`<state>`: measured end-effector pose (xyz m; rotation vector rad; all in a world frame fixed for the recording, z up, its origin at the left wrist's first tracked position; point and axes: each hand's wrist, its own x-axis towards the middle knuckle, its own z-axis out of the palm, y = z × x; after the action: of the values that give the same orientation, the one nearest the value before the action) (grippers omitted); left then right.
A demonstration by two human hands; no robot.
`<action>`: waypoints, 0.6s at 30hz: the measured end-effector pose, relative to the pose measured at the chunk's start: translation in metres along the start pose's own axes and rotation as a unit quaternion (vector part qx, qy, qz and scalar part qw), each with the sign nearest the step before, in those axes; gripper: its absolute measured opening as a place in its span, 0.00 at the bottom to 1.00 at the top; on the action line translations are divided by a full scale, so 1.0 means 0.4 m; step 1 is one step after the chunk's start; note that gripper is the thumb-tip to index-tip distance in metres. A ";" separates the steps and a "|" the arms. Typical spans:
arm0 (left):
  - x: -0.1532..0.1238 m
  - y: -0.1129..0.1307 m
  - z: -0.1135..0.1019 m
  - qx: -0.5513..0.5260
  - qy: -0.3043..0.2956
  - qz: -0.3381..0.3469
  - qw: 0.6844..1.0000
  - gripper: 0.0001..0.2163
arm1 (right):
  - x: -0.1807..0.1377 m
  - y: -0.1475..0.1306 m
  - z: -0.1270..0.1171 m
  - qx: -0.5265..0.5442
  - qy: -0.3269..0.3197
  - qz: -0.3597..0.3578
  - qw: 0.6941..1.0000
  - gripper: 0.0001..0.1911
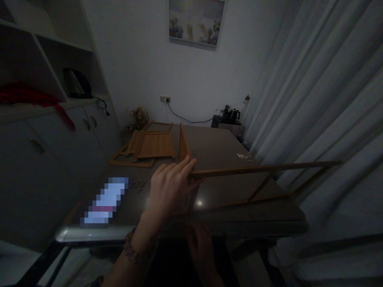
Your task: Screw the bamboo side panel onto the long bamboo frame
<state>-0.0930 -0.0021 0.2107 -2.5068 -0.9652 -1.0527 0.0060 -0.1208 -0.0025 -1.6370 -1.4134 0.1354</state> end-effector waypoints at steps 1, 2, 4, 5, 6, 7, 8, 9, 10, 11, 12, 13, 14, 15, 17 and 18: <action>0.000 0.000 0.000 0.000 0.001 0.001 1.000 0.22 | 0.002 0.004 -0.008 -0.024 -0.013 -0.026 0.999 0.10; 0.001 0.001 -0.001 0.000 0.002 0.002 1.000 0.22 | 0.004 0.008 -0.016 -0.044 -0.026 -0.047 0.998 0.11; 0.001 0.001 -0.001 -0.002 0.006 0.003 1.000 0.22 | 0.006 0.015 -0.030 -0.077 -0.042 -0.078 0.993 0.14; 0.001 0.001 -0.001 -0.003 0.006 0.003 1.000 0.22 | 0.007 0.018 -0.035 -0.090 -0.044 -0.089 0.991 0.15; 0.001 0.001 -0.001 -0.004 0.005 0.003 1.000 0.22 | 0.008 0.021 -0.038 -0.101 -0.040 -0.097 0.989 0.15; 0.001 0.001 0.000 -0.005 0.005 0.003 1.000 0.22 | 0.009 0.022 -0.040 -0.110 -0.037 -0.103 0.988 0.15; 0.001 0.000 0.000 -0.006 0.004 0.002 1.000 0.22 | 0.010 0.022 -0.040 -0.114 -0.034 -0.106 0.987 0.15; 0.001 0.000 0.000 -0.007 0.004 0.002 1.000 0.22 | 0.012 0.020 -0.039 -0.115 -0.033 -0.108 0.987 0.14; 0.001 0.000 0.000 -0.008 0.004 0.002 1.000 0.22 | 0.013 0.018 -0.037 -0.111 -0.031 -0.108 0.987 0.13; 0.001 -0.001 0.000 -0.009 0.005 0.002 1.000 0.22 | 0.014 0.014 -0.033 -0.102 -0.026 -0.106 0.989 0.11; 0.001 -0.001 0.000 -0.010 0.005 0.002 1.000 0.22 | 0.014 0.010 -0.027 -0.087 -0.020 -0.102 0.991 0.10; 0.001 -0.001 0.000 -0.011 0.005 0.001 1.000 0.22 | 0.013 0.006 -0.020 -0.068 -0.010 -0.096 0.993 0.10; 0.001 -0.001 0.000 -0.011 0.004 0.000 1.000 0.22 | 0.011 0.002 -0.012 -0.046 0.001 -0.088 0.995 0.11; 0.002 -0.001 -0.001 -0.011 0.005 -0.001 1.000 0.22 | 0.008 -0.001 -0.003 -0.022 0.013 -0.080 0.996 0.12; 0.002 0.000 -0.002 -0.010 0.004 -0.001 1.000 0.22 | 0.002 -0.004 0.014 0.026 0.036 -0.052 0.998 0.14; 0.002 0.000 -0.003 -0.010 0.003 -0.001 1.000 0.22 | -0.002 -0.005 0.021 0.046 0.047 -0.029 0.997 0.15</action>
<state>-0.0932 -0.0023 0.2120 -2.5178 -0.9593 -1.0744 -0.0006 -0.1169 -0.0061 -1.5059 -1.3624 0.0888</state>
